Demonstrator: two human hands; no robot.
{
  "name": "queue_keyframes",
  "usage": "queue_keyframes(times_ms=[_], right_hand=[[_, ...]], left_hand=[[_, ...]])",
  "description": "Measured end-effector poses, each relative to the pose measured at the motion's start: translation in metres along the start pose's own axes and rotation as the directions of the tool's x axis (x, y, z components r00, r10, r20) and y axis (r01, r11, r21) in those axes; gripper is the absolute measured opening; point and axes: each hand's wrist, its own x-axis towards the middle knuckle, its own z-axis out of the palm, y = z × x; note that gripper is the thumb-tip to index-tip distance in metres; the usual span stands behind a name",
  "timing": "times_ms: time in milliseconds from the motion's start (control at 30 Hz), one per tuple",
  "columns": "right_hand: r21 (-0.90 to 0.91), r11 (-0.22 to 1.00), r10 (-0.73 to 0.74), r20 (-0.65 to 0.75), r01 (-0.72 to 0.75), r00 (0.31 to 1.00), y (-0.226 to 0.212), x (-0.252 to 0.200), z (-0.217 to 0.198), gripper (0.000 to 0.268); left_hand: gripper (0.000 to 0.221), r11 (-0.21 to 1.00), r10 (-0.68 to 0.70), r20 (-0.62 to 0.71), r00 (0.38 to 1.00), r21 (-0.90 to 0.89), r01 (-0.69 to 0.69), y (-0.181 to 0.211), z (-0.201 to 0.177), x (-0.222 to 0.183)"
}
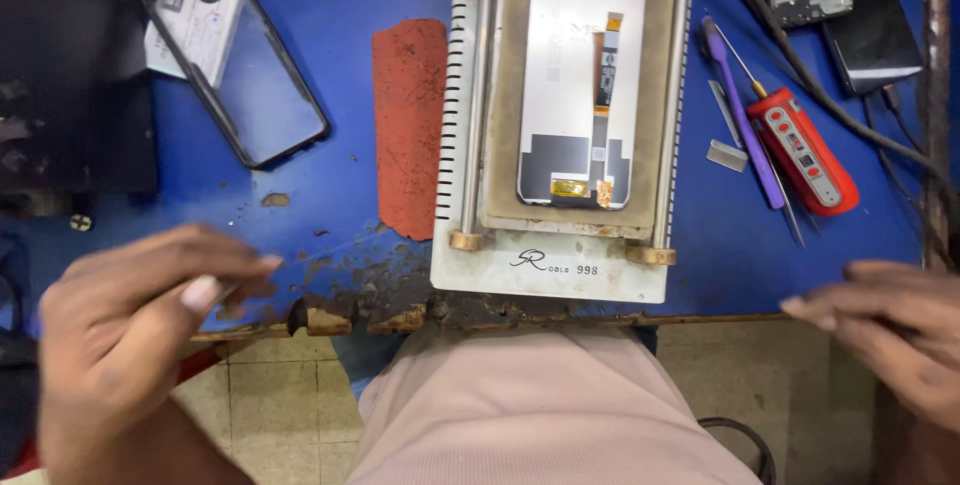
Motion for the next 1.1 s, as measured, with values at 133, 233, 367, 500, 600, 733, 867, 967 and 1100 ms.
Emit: queue_keyframes(times_ms=[133, 233, 367, 500, 600, 733, 867, 967, 1100], right_hand=[[-0.086, 0.996, 0.044, 0.193, -0.028, 0.980, 0.085, -0.113, 0.016, 0.019], [-0.137, 0.990, 0.072, 0.322, -0.029, 0.944, 0.148, -0.179, 0.026, 0.018], [-0.182, 0.983, 0.102, 0.453, -0.020, 0.886, 0.194, -0.222, 0.027, 0.016], [-0.202, 0.979, 0.106, 0.465, -0.011, 0.879, 0.213, -0.213, 0.017, 0.015], [-0.203, 0.978, 0.120, 0.383, -0.043, 0.916, 0.211, -0.192, 0.008, 0.014], [-0.141, 0.984, 0.128, 0.152, -0.107, 0.980, 0.182, -0.118, 0.001, 0.014], [0.066, 0.990, 0.131, -0.108, -0.124, 0.986, 0.089, -0.013, -0.004, 0.014], [0.140, 0.982, 0.150, -0.140, -0.130, 0.979, -0.002, 0.062, -0.008, 0.013], [0.108, 0.991, 0.096, -0.141, -0.081, 0.985, -0.097, 0.124, -0.006, 0.011]], left_hand=[[0.029, 0.988, 0.155, 0.090, 0.984, -0.037, -0.153, 0.026, 0.031, 0.049], [0.028, 0.964, 0.264, 0.166, 0.950, -0.086, -0.253, 0.038, 0.051, 0.071], [0.029, 0.953, 0.269, 0.245, 0.932, -0.210, -0.220, 0.048, 0.069, 0.082], [0.031, 0.954, 0.289, 0.253, 0.924, -0.163, -0.253, 0.048, 0.066, 0.082], [0.028, 0.959, 0.281, 0.247, 0.927, -0.114, -0.260, 0.039, 0.053, 0.069], [0.031, 0.990, 0.137, 0.204, 0.969, 0.001, -0.140, 0.016, 0.025, 0.040], [0.029, 0.993, 0.119, 0.190, 0.975, -0.009, -0.120, -0.018, -0.018, -0.002], [0.040, 0.990, -0.086, 0.260, 0.962, 0.127, 0.054, -0.054, -0.059, -0.044], [0.043, 0.994, -0.040, 0.267, 0.963, 0.105, 0.012, -0.122, -0.101, -0.095]])
